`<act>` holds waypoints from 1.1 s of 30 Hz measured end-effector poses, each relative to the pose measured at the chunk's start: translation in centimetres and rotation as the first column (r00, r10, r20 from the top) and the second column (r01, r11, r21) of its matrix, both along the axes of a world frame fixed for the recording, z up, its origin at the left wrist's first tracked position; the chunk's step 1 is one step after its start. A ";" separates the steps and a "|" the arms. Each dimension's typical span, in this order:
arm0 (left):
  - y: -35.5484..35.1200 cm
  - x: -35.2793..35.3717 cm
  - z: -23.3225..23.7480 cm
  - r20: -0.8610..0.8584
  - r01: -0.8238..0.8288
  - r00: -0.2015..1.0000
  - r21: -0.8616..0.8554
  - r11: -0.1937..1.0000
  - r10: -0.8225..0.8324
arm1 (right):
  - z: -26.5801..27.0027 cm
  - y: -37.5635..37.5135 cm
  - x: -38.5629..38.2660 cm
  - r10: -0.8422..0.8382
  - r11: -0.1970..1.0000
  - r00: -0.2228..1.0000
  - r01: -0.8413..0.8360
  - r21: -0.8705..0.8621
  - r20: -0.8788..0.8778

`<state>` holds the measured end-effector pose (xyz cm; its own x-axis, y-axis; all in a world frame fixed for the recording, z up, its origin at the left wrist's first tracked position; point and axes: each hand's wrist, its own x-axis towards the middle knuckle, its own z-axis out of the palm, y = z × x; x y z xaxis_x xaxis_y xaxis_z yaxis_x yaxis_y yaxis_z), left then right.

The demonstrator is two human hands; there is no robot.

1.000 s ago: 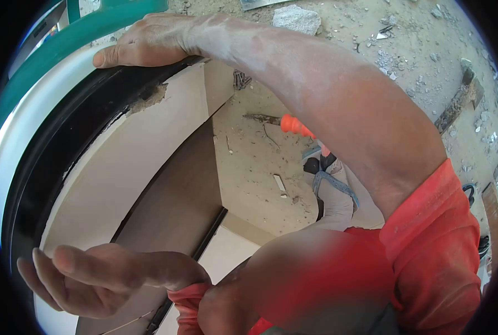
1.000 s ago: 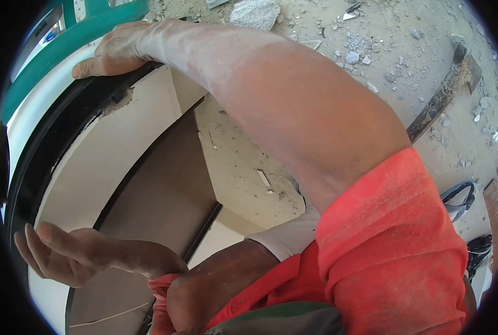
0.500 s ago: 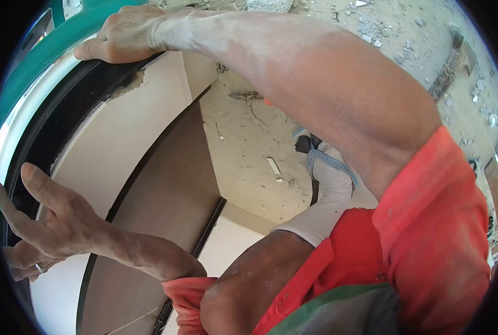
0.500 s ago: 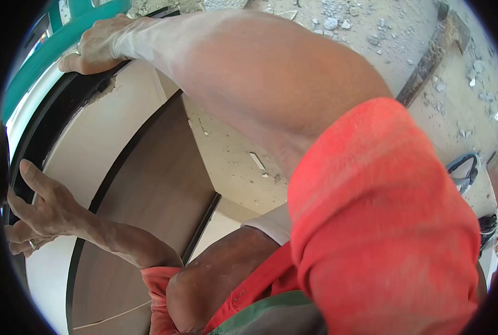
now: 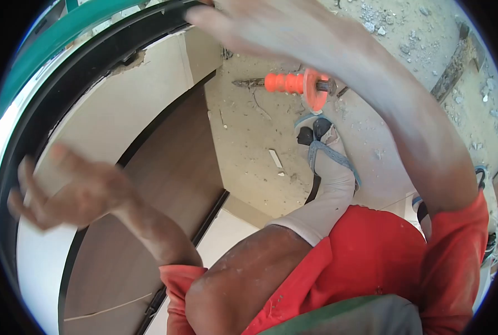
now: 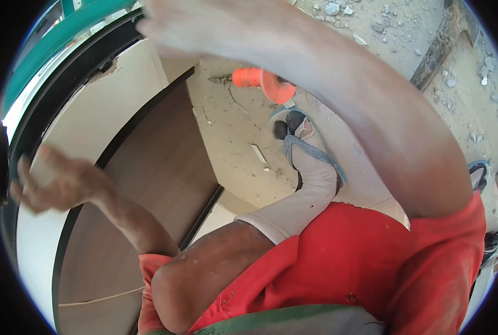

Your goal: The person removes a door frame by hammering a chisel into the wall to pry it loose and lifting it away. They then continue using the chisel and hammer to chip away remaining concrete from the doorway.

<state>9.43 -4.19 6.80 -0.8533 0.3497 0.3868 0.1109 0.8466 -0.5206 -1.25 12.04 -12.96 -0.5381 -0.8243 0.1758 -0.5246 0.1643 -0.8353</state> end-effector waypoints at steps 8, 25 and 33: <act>5.1 2.0 -7.6 0.352 -0.384 0.843 -0.135 0.913 0.406 | -2.2 13.3 7.9 -0.142 0.989 0.951 0.129 0.065 0.275; 11.9 9.6 -19.8 0.757 -0.510 0.651 0.483 0.712 -0.048 | -1.2 10.2 8.4 0.187 0.926 0.977 -0.209 0.314 0.100; 11.8 12.8 -25.3 0.674 -0.624 0.737 0.711 0.325 -0.059 | 2.9 -1.9 5.9 -0.207 0.947 0.951 0.253 -0.196 0.231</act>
<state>22.22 7.61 -18.55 -0.9477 -0.2007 -0.2482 -0.3104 0.7600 0.5710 4.69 10.10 -10.08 -0.7519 -0.6265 0.2052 -0.3083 0.0591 -0.9494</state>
